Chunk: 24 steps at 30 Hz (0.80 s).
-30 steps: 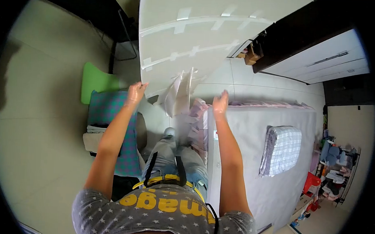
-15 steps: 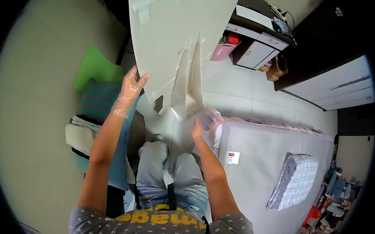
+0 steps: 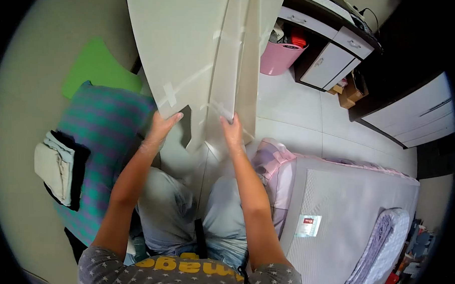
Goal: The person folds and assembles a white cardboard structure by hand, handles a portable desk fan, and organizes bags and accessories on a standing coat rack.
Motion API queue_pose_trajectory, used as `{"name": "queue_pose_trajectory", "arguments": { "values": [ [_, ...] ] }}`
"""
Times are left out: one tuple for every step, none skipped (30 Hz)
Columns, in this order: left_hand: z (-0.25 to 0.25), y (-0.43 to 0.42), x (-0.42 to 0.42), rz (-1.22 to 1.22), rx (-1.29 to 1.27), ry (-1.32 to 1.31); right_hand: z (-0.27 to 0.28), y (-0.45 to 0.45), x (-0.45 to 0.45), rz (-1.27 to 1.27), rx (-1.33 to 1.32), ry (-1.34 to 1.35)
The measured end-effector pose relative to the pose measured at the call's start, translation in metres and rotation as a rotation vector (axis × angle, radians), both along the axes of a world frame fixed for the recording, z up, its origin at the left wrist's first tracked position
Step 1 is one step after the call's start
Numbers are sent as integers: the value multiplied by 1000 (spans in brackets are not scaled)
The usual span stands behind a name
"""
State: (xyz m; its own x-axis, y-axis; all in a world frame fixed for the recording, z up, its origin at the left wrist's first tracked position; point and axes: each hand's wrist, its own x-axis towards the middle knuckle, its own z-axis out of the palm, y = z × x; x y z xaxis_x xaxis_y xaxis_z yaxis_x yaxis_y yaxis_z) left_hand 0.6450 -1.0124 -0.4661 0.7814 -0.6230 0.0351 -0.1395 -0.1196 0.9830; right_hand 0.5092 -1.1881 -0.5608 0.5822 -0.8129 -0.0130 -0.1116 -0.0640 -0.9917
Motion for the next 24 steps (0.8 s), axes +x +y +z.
{"name": "queue_pose_trajectory", "arguments": {
  "values": [
    [-13,3,1,-53,-61,49,-9,-1,3,9,0,-3],
    [-25,6,1,-104,-120,100,-16,-1,5,-9,-27,-28],
    [-31,6,-1,-93,-113,102,-20,1,5,-26,-50,-49],
    [-34,7,-4,-100,-99,104,-22,5,3,-15,-33,-42],
    [-35,11,-12,-107,-84,108,-21,9,-1,-7,-20,-13],
    [-37,13,-19,-96,-77,112,-18,11,-4,2,-17,10],
    [-41,11,-26,-46,-124,168,-20,12,-7,12,-19,9],
    [-46,6,-29,1,-176,220,-24,11,-7,3,-9,-8],
    [-54,1,-28,4,-185,209,-28,9,-6,-9,-1,-30],
    [-69,-5,-24,-5,-54,172,-34,8,-6,-6,-7,-42],
    [-91,-11,-18,-14,80,132,-42,7,-8,-1,-83,-31],
    [-98,-22,-18,-76,-83,52,-44,6,-6,1,-158,-20],
    [-104,-26,-15,-79,-83,46,-48,5,-4,-2,-159,-26],
    [-111,-31,-12,-79,-14,-14,-53,5,-5,9,-155,-87],
    [-102,-36,-15,-80,56,-70,-56,6,-6,19,-152,-146],
    [-98,-41,-16,-83,57,-66,-53,8,-7,16,-150,-141],
    [-93,-47,-16,-6,183,-224,-50,10,-6,4,-96,-174],
    [-94,-51,-16,70,310,-381,-48,13,-7,-9,-40,-207],
    [-100,-55,-15,64,311,-378,-48,14,-7,-14,-39,-203],
    [-106,-58,-14,103,197,-435,-46,15,-7,-25,-52,-204],
    [-106,-62,-14,143,81,-491,-44,15,-6,-36,-65,-206],
    [-106,-62,-14,140,80,-493,-42,15,-6,-39,-65,-207],
    [-107,-61,-14,134,103,-466,-41,15,-6,-50,-93,-148],
    [-103,-60,-15,130,116,-450,-41,16,-6,-59,-119,-85]
  ]
}}
